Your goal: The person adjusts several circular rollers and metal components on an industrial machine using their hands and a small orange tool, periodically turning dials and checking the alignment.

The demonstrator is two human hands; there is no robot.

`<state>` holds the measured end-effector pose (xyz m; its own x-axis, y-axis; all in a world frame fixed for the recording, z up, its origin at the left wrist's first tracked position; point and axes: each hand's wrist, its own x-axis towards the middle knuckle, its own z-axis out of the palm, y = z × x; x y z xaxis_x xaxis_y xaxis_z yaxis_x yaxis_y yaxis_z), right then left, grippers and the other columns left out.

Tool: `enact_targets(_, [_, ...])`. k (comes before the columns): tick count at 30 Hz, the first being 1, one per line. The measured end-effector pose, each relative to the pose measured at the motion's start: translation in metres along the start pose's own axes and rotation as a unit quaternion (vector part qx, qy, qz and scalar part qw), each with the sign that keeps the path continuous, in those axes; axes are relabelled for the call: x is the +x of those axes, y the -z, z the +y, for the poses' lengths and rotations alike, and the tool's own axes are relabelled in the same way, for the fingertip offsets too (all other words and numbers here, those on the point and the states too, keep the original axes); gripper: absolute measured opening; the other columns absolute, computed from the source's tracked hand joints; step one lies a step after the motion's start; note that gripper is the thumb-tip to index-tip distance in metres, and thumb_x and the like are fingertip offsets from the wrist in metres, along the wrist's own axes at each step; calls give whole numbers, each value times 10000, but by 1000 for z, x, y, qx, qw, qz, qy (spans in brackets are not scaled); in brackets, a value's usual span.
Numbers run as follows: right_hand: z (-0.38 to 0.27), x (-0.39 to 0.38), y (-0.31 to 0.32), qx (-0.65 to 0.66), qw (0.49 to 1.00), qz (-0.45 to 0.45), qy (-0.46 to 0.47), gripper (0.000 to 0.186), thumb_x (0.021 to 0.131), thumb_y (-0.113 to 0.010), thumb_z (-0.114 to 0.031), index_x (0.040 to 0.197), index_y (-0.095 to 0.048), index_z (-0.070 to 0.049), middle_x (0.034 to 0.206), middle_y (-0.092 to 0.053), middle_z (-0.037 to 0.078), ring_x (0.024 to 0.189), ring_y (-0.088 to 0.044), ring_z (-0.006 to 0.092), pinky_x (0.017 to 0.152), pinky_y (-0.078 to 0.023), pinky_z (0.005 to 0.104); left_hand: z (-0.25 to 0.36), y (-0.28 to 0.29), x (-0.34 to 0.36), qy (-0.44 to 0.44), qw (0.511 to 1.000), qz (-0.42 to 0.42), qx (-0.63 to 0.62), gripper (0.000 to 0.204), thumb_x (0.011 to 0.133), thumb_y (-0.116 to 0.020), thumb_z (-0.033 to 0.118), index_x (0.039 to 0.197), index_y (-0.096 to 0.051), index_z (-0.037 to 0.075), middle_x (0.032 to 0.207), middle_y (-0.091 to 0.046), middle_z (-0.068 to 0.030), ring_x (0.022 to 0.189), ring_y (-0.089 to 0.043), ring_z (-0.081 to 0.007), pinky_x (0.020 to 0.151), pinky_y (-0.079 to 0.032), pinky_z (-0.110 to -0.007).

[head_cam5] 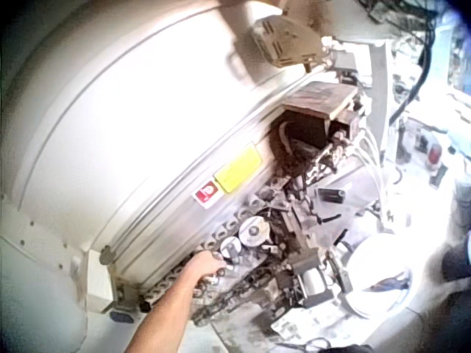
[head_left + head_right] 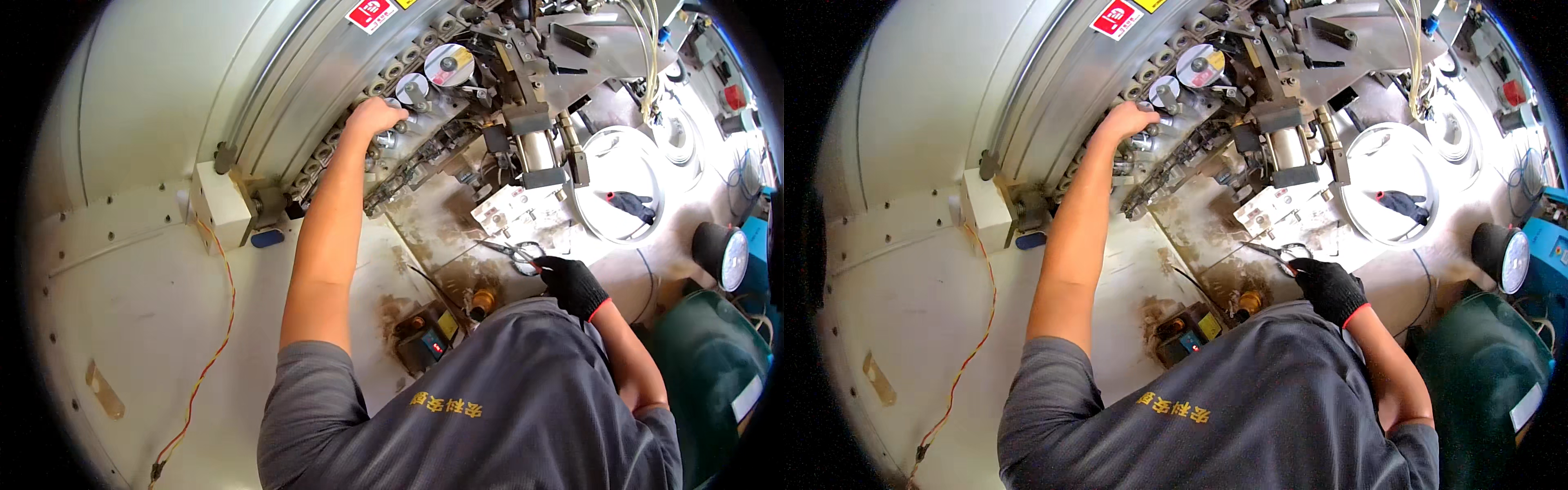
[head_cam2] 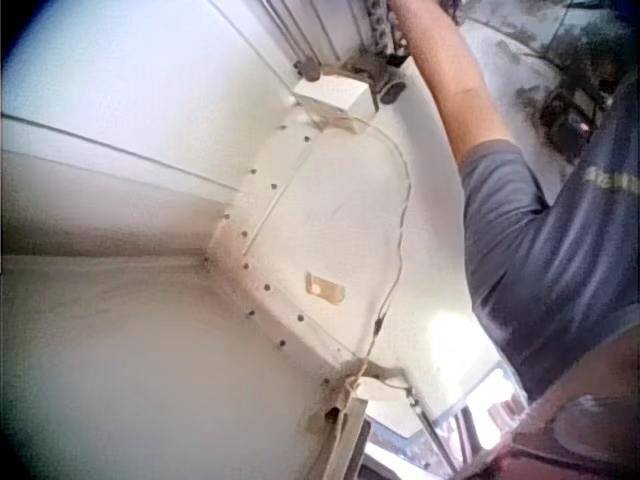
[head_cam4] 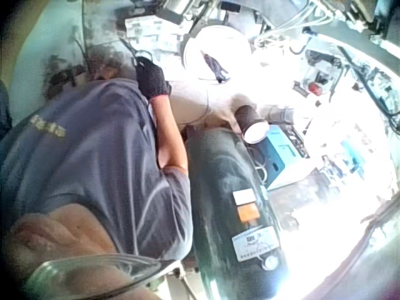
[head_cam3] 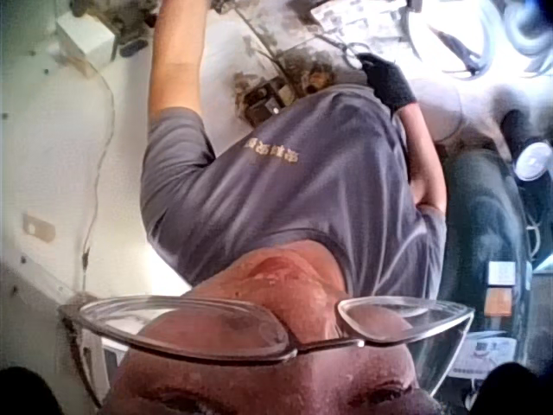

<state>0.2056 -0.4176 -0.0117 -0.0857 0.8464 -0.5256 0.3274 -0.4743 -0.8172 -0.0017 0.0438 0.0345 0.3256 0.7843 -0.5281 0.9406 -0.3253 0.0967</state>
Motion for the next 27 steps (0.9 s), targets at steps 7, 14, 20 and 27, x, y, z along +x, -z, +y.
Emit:
enact_targets(7, [32,-11,0,41,995,44,-79,278,929,-600,-248,1186,-689,-188,775,-697,152,778,-709,277,708,-541,389,32,-4,-8,111,992,53,-9,561,665,-816,402,1069,-728,24,1130,-696,-207,1076,-662,-348,923,-517,-407])
enact_targets(14, [43,-20,14,46,993,96,-47,286,918,-610,-166,1185,-678,-91,972,-707,222,862,-709,318,764,-542,402,-4,-22,24,29,995,93,-31,610,627,-828,256,1096,-645,-88,1152,-663,-274,1110,-640,-371,934,-508,-403])
enact_targets(20, [68,-27,12,54,991,120,-30,346,888,-637,-50,1233,-628,-30,781,-682,94,700,-628,130,642,-521,304,24,-3,23,76,996,-12,-48,551,672,-786,272,1079,-677,-81,1121,-681,-257,1097,-647,-369,940,-506,-394])
enact_targets(27, [57,-29,11,114,984,114,-80,276,914,-603,-132,1167,-669,-45,931,-687,266,832,-689,383,747,-535,428,49,-24,-1,115,981,108,114,582,654,-847,323,1114,-674,12,1173,-676,-208,1089,-662,-341,916,-534,-418])
